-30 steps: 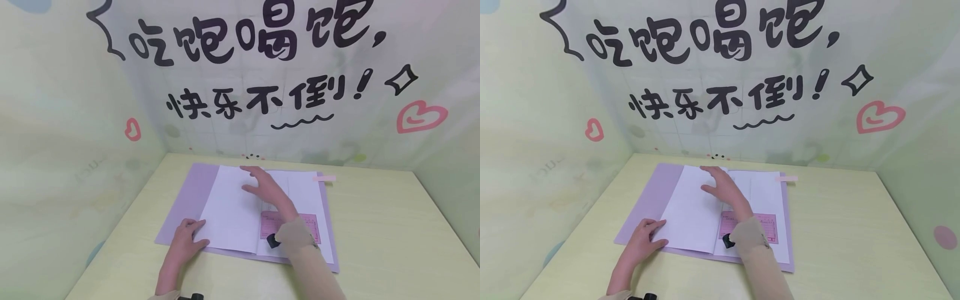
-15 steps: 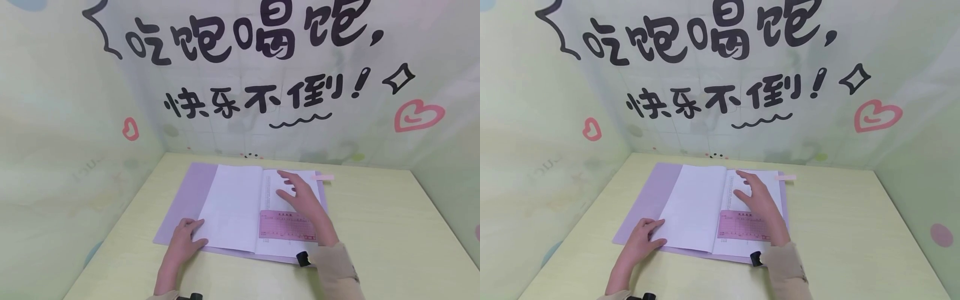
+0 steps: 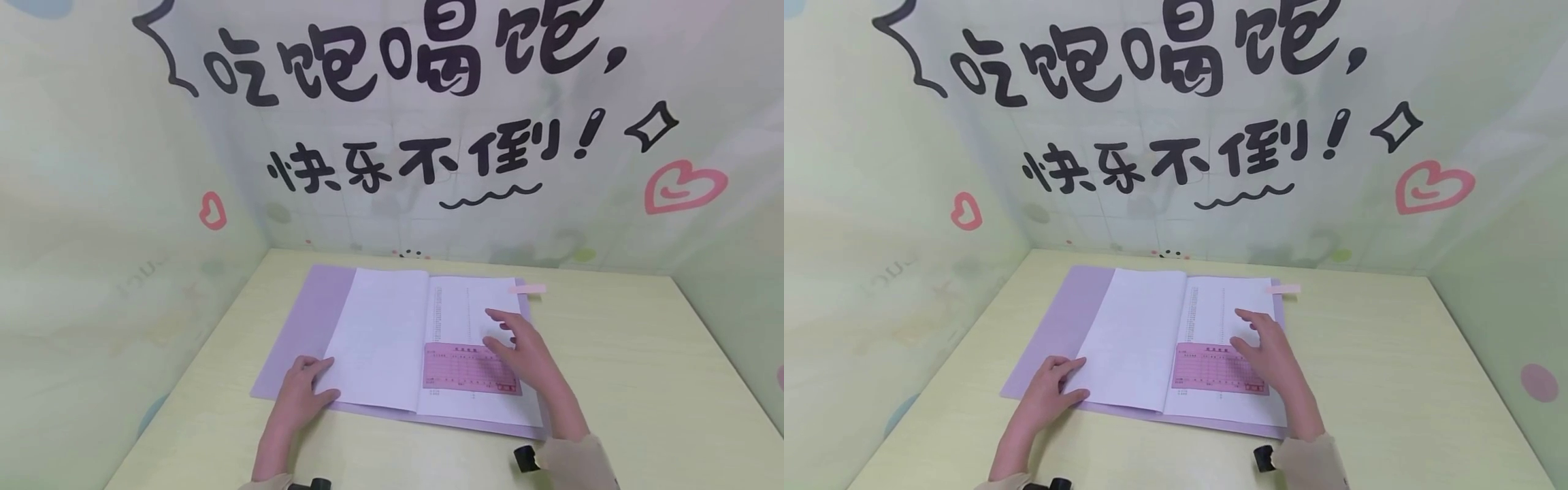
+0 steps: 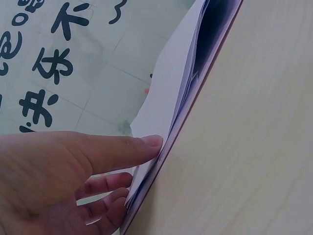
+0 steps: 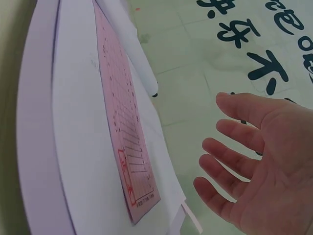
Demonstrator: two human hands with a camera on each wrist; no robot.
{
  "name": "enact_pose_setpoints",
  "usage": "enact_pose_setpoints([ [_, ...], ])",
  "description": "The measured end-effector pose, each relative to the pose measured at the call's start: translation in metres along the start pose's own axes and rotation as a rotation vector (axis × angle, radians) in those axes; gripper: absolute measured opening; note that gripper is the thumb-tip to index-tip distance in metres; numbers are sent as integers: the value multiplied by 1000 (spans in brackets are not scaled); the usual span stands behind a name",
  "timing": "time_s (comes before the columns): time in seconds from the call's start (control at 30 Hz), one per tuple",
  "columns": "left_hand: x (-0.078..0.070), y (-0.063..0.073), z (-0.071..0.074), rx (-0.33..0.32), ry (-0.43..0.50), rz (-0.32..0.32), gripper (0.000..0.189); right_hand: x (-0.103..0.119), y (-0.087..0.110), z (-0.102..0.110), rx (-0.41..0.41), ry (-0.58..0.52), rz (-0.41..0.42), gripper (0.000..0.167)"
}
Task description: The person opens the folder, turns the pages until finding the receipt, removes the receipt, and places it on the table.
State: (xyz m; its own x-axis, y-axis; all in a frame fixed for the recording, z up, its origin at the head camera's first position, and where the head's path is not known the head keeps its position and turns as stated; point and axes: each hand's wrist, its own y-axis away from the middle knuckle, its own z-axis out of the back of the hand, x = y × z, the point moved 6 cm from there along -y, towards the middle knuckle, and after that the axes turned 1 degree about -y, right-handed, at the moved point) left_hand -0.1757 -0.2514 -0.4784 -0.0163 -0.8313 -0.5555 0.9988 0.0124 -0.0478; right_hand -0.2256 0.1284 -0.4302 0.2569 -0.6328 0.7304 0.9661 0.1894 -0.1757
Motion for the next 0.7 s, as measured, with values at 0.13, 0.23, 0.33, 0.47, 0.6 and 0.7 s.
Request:
enact_pose_setpoints([
  [0.13, 0, 0, 1, 4, 3, 3, 59, -10, 6, 3, 4, 11, -22, 53],
  [0.23, 0, 0, 1, 10, 2, 5, 59, -18, 10, 4, 20, 17, -50, 54],
  [0.33, 0, 0, 1, 12, 4, 6, 59, -25, 14, 4, 44, 23, -86, 55],
  [0.47, 0, 0, 1, 13, 6, 8, 59, -31, 19, 5, 79, 19, -131, 57],
  [0.6, 0, -1, 1, 11, 6, 6, 59, -37, 23, 3, 121, 16, -180, 63],
  [0.7, 1, -1, 1, 9, 4, 3, 59, -44, 26, 1, 151, 22, -218, 69],
])
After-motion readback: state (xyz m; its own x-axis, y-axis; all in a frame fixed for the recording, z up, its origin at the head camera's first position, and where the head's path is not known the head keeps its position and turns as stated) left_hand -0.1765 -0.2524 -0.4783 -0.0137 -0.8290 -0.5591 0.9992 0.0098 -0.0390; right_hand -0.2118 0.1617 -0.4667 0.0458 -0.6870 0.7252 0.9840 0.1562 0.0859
